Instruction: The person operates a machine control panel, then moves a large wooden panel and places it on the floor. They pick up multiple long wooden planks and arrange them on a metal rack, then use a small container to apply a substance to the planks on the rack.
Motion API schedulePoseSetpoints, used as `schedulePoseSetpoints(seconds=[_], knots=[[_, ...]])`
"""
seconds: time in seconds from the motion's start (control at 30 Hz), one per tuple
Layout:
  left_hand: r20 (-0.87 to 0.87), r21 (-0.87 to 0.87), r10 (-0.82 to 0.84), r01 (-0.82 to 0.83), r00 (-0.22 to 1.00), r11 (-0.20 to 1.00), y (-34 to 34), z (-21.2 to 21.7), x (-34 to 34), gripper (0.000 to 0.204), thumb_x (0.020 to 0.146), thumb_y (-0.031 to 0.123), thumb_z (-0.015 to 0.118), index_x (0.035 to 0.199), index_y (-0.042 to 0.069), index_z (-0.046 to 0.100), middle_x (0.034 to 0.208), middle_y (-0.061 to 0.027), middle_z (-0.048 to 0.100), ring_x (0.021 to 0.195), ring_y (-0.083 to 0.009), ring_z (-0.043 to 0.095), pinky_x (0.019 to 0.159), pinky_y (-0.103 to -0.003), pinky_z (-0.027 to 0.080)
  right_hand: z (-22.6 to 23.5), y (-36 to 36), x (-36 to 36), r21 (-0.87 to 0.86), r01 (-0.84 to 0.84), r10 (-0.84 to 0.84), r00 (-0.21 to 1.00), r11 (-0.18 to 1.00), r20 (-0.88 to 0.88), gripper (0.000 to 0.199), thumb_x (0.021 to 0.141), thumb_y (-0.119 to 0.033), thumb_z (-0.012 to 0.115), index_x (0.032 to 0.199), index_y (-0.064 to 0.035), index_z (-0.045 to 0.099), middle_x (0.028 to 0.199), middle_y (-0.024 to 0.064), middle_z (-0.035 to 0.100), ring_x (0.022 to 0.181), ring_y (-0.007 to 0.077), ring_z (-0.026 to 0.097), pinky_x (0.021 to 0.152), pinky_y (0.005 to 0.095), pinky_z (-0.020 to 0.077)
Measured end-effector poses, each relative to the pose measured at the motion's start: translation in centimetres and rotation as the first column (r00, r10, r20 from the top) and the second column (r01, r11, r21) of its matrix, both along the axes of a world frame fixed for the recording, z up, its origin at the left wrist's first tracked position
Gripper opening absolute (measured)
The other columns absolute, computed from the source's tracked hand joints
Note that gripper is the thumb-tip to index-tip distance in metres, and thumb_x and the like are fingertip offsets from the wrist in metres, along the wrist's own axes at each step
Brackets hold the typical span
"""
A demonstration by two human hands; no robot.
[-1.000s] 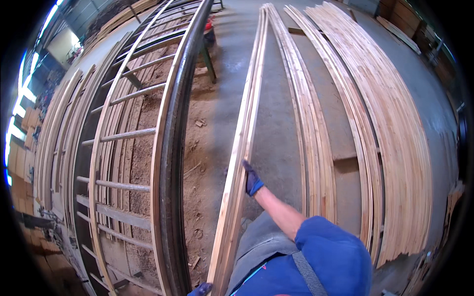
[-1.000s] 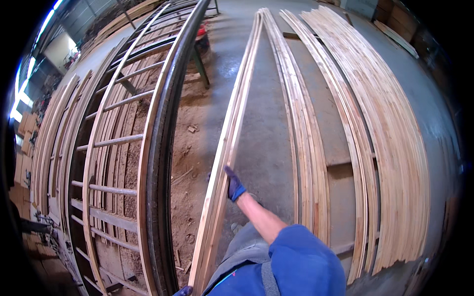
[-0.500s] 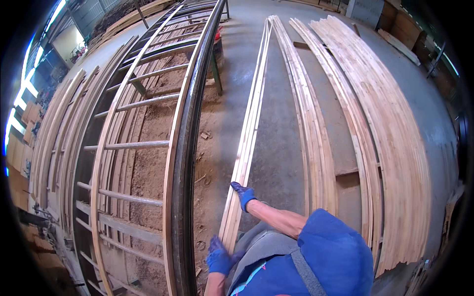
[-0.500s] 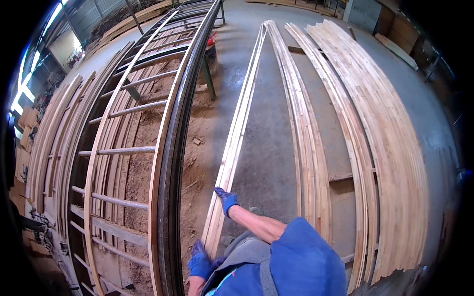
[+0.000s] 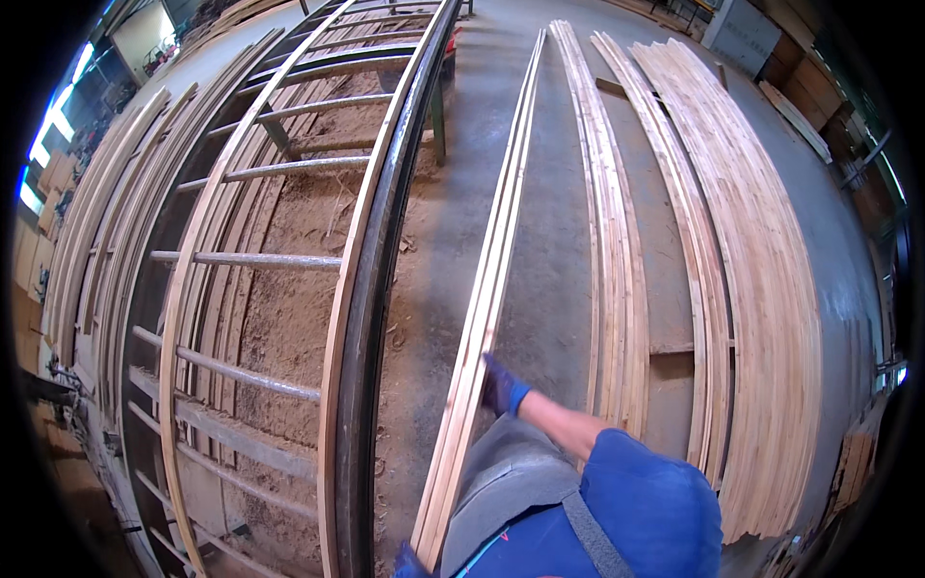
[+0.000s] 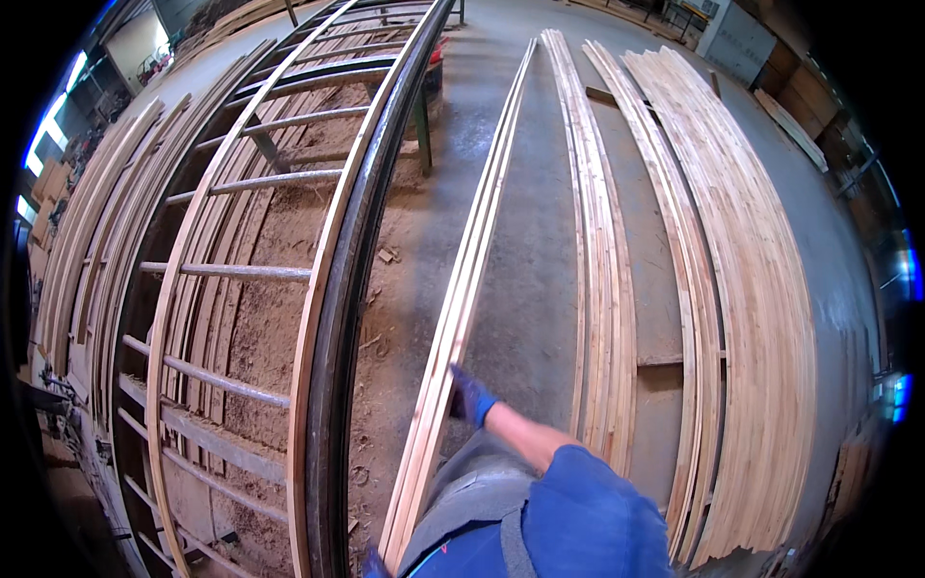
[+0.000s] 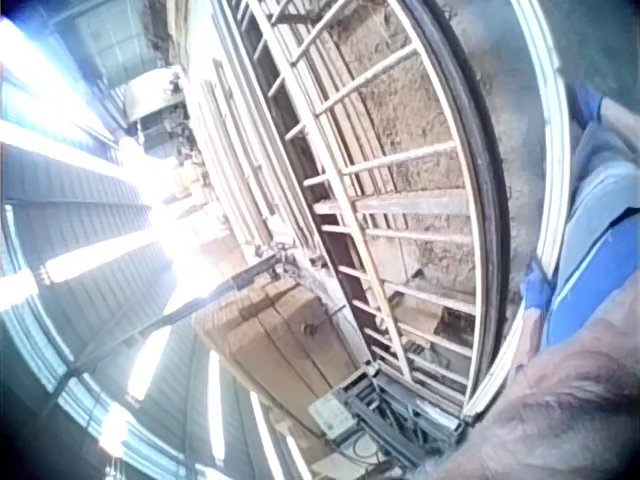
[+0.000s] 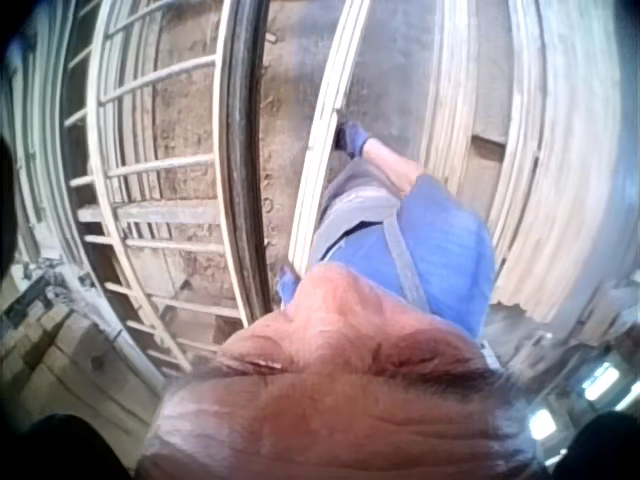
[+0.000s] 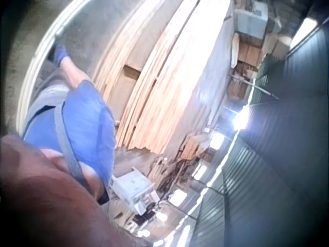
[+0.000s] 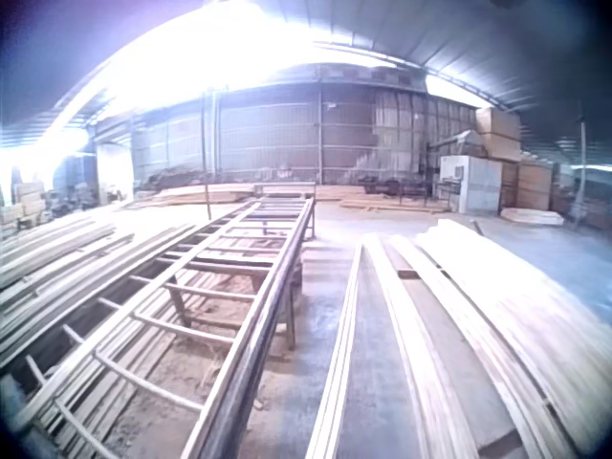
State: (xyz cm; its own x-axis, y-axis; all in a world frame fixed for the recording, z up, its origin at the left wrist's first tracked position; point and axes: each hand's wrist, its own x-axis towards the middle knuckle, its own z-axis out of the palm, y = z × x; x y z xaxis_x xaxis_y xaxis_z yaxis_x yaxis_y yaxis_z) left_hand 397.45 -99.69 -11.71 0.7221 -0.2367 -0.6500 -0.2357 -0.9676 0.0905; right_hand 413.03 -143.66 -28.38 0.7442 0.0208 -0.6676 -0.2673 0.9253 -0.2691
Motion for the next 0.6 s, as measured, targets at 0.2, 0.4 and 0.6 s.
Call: schedulePoseSetpoints(seconds=[0.2,0.4,0.6], knots=[[-0.072,0.138,0.128,-0.117,0.989,0.983,-1.2,10.7,0.0,0.079,0.081,0.046,0.07,0.135,-0.003,0.041,0.118,-0.0313,0.057,0.103,-0.0481,0.058,0.084,-0.053,0.048,-7.5,-17.0,9.0,-0.234,0.189,-0.194,0.981,0.954,0.005,0.06,0.083,-0.059,0.066,0.109,-0.0054,0.063,0.093,0.0139,0.07,0.083,0.0291,0.069,0.077,0.0451,0.0573],[0.02,0.199,0.136,-0.138,0.99,0.97,-1.0,10.5,-1.5,0.078,0.081,0.045,0.069,0.136,-0.003,0.041,0.119,-0.0303,0.056,0.105,-0.0474,0.057,0.086,-0.053,0.047,-5.1,-15.5,6.2,-0.139,0.254,-0.245,0.966,0.957,0.083,0.057,0.087,-0.05,0.067,0.116,-0.0013,0.059,0.101,0.0194,0.068,0.092,0.0357,0.068,0.081,0.0498,0.0566],[0.056,0.218,0.108,-0.118,0.993,0.969,-0.2,10.7,-0.8,0.078,0.08,0.044,0.068,0.136,-0.003,0.04,0.12,-0.0293,0.055,0.107,-0.0466,0.055,0.088,-0.052,0.046,-3.9,-14.8,4.0,-0.171,0.284,-0.279,0.959,0.943,0.056,0.048,0.09,-0.041,0.065,0.116,-0.0007,0.059,0.099,0.02,0.068,0.091,0.0373,0.068,0.082,0.0505,0.0564]])
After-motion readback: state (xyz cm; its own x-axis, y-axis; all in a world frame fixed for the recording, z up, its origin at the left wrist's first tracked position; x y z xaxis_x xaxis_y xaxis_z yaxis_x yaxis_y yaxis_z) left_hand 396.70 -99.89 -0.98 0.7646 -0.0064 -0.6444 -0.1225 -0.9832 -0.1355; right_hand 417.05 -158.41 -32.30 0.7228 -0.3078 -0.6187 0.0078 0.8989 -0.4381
